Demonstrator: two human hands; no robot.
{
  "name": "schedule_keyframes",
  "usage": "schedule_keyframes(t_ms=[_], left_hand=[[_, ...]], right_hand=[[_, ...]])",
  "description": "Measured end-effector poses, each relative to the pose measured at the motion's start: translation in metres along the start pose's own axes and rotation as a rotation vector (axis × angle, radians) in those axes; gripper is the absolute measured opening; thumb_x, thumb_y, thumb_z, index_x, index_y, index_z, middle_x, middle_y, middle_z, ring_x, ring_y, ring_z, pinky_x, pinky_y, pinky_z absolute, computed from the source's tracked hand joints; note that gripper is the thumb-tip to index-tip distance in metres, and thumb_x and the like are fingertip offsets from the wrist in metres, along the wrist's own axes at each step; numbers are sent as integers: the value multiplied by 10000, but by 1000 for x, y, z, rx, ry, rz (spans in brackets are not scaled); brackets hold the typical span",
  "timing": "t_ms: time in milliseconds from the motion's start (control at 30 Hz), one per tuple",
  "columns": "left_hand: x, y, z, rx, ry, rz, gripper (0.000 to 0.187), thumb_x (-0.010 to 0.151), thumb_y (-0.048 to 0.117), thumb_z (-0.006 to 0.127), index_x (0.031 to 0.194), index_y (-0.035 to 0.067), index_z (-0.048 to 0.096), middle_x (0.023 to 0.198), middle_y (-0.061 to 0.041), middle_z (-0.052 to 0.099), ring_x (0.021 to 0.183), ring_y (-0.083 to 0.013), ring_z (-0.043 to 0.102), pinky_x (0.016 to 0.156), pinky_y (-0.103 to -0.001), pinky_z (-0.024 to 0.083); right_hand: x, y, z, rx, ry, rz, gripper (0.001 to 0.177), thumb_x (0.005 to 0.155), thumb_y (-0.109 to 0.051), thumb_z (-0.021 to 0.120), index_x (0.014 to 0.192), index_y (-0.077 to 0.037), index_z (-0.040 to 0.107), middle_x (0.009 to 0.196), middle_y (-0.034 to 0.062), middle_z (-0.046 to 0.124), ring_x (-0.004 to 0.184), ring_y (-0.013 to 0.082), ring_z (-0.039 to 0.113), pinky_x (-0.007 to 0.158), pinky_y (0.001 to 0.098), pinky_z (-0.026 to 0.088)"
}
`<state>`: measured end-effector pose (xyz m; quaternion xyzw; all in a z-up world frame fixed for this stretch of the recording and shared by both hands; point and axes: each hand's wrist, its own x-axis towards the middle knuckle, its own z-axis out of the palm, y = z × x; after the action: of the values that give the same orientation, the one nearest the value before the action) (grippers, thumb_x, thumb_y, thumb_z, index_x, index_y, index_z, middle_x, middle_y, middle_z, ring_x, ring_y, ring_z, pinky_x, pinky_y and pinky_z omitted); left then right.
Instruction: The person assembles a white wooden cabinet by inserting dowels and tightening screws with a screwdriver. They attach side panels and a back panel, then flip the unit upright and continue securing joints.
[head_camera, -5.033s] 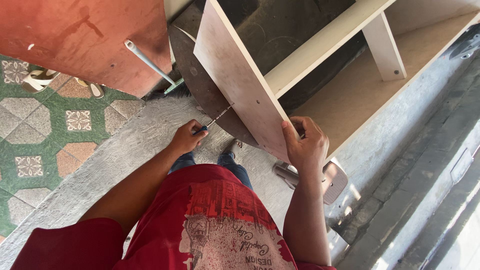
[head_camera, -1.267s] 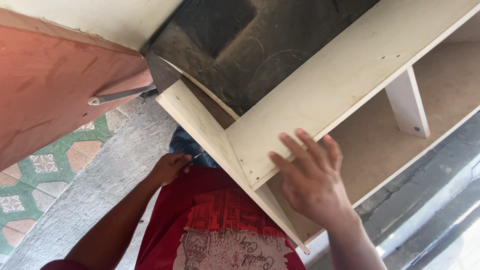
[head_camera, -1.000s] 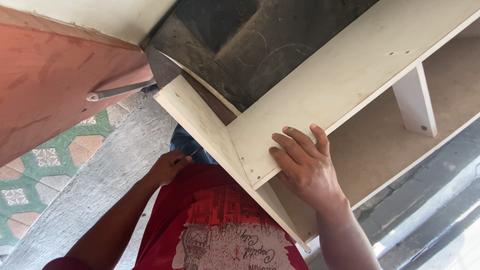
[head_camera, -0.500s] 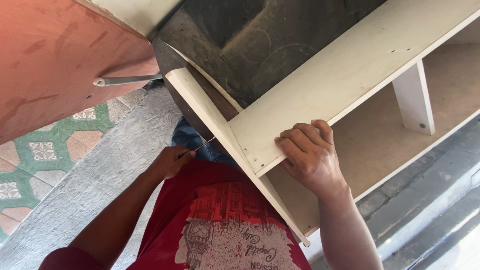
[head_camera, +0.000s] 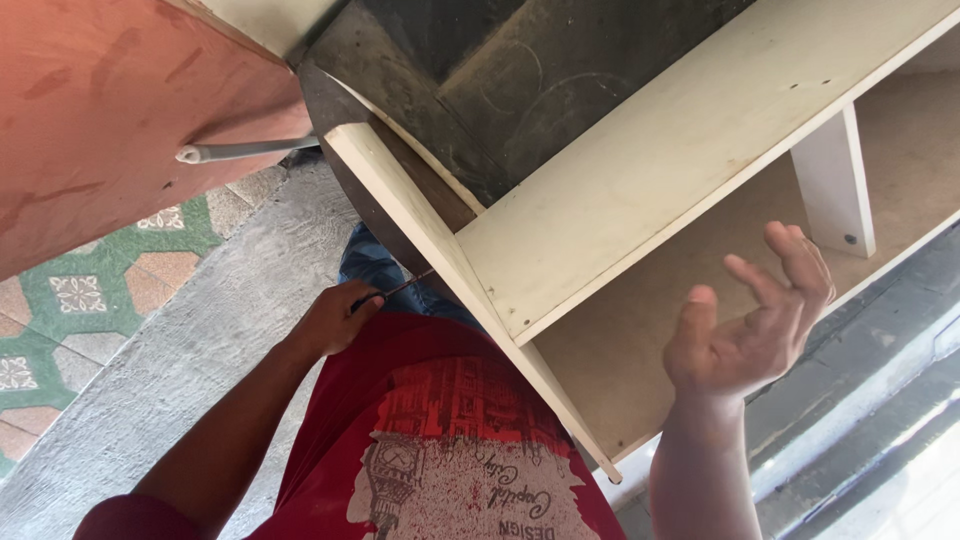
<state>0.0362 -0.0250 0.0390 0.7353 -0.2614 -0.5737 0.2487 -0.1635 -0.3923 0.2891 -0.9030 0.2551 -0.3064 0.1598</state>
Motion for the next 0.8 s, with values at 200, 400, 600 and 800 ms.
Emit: schedule_keyframes(t_ms=[200, 400, 600, 800], left_hand=[[0, 17, -9, -7, 15, -77, 371, 947, 365, 681, 1133, 45, 681, 955, -207, 733, 854, -322, 696, 767, -442, 539], [-3, 36, -18, 80, -36, -112, 373, 937, 375, 674, 1154, 73, 646, 913, -197, 734, 838, -334, 724, 786, -442, 548], [1, 29, -16, 135, 7, 52, 367, 963, 378, 627, 1156, 67, 658, 1056, -168, 710, 983, -355, 694, 857, -441, 532], [2, 24, -11, 144, 68, 36, 351, 971, 366, 614, 1165, 80, 678, 1126, -160, 693, 1023, -356, 675, 888, -429, 526]], right_hand=[[-41, -20, -9, 82, -212, 462, 68, 961, -56, 699, 1009, -19, 730, 910, 101, 718, 734, 189, 657, 599, 318, 511], [-46, -24, 8, 16, -323, 489, 35, 966, -55, 704, 954, -34, 729, 862, 81, 727, 789, 155, 706, 715, 299, 535], [-39, -14, 13, 62, -367, 590, 48, 953, -58, 709, 946, -18, 732, 816, 87, 724, 740, 154, 695, 689, 299, 526], [-37, -15, 16, 105, -413, 576, 64, 934, -69, 712, 960, -26, 751, 774, 87, 722, 694, 138, 696, 635, 285, 536]])
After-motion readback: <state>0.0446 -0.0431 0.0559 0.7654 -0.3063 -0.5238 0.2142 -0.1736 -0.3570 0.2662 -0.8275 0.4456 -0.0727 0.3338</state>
